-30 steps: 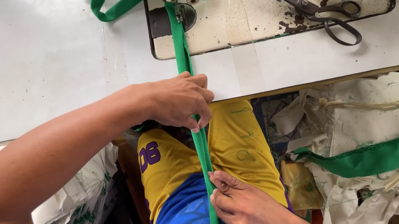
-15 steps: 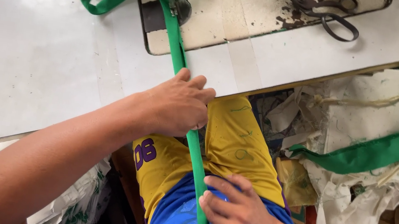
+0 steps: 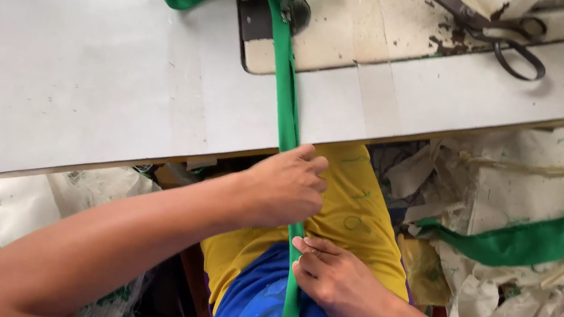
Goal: Sewing green fabric straps using an industrial sewing machine
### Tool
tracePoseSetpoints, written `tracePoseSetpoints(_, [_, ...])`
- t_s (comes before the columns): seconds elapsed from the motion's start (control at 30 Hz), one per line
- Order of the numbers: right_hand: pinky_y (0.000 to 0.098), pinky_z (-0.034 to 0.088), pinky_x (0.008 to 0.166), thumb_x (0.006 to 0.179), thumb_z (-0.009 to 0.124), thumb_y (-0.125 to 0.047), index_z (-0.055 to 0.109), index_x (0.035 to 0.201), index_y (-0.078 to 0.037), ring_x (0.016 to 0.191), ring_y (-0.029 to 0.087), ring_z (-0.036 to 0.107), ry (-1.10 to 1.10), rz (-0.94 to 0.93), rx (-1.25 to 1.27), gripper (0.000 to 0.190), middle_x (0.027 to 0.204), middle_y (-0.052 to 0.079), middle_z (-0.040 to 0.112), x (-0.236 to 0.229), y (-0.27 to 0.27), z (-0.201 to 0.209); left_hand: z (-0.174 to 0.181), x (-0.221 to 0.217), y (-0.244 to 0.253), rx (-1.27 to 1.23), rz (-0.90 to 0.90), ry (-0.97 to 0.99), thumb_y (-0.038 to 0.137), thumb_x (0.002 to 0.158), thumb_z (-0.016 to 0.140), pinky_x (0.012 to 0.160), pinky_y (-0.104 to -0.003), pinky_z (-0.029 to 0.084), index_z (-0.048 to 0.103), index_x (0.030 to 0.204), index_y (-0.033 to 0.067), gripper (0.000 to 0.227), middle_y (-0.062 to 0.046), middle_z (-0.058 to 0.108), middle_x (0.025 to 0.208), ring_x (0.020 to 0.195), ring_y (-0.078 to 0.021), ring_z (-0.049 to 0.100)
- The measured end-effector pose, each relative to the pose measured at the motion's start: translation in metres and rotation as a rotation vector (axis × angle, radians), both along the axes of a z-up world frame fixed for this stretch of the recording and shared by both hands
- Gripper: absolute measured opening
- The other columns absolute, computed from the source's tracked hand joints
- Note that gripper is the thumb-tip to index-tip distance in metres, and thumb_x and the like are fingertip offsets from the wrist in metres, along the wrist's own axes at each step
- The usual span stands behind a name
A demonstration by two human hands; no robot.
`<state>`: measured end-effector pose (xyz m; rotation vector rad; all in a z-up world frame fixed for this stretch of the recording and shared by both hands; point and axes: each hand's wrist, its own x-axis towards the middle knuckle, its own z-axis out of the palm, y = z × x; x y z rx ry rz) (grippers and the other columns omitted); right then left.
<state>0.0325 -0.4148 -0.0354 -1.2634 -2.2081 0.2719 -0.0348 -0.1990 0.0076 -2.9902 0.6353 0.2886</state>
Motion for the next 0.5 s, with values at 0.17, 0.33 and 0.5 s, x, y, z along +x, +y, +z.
tracePoseSetpoints(0.17, [0.0514, 0.055, 0.103, 0.100, 0.056, 0.003, 0.058, 0.093, 0.007, 0.106, 0.046, 0.066, 0.007, -0.037, -0.020, 0.009, 0.100, 0.026, 0.060, 0.004, 0.003, -0.014, 0.002, 0.002, 0.001, -0.072, -0.002, -0.192, 0.018, 0.077, 0.073, 0.075, -0.039, 0.037, 0.067, 0.059, 0.0273, 0.021, 0.009, 0.057, 0.067, 0.083, -0.0225, 0.050])
tracePoseSetpoints(0.33, [0.0507, 0.048, 0.107, 0.105, 0.050, -0.005, 0.062, 0.107, 0.003, 0.128, 0.044, 0.059, 0.067, -0.018, -0.088, 0.014, 0.105, 0.019, 0.063, 0.000, -0.013, -0.016, 0.041, 0.001, 0.077, -0.461, 0.166, -0.462, -0.002, 0.090, 0.065, 0.085, -0.046, 0.045, 0.076, 0.091, 0.0005, 0.012, -0.011, 0.073, 0.093, 0.092, -0.0283, 0.059])
tracePoseSetpoints(0.5, [0.0537, 0.046, 0.111, 0.108, 0.051, -0.006, 0.064, 0.102, 0.006, 0.129, 0.046, 0.059, 0.132, -0.023, -0.161, 0.018, 0.098, 0.020, 0.063, -0.001, -0.013, -0.016, 0.042, 0.016, 0.131, 0.028, 0.147, -0.283, 0.008, 0.096, 0.071, 0.068, -0.037, 0.042, 0.065, 0.079, 0.0146, 0.019, 0.001, 0.057, 0.086, 0.084, -0.0232, 0.047])
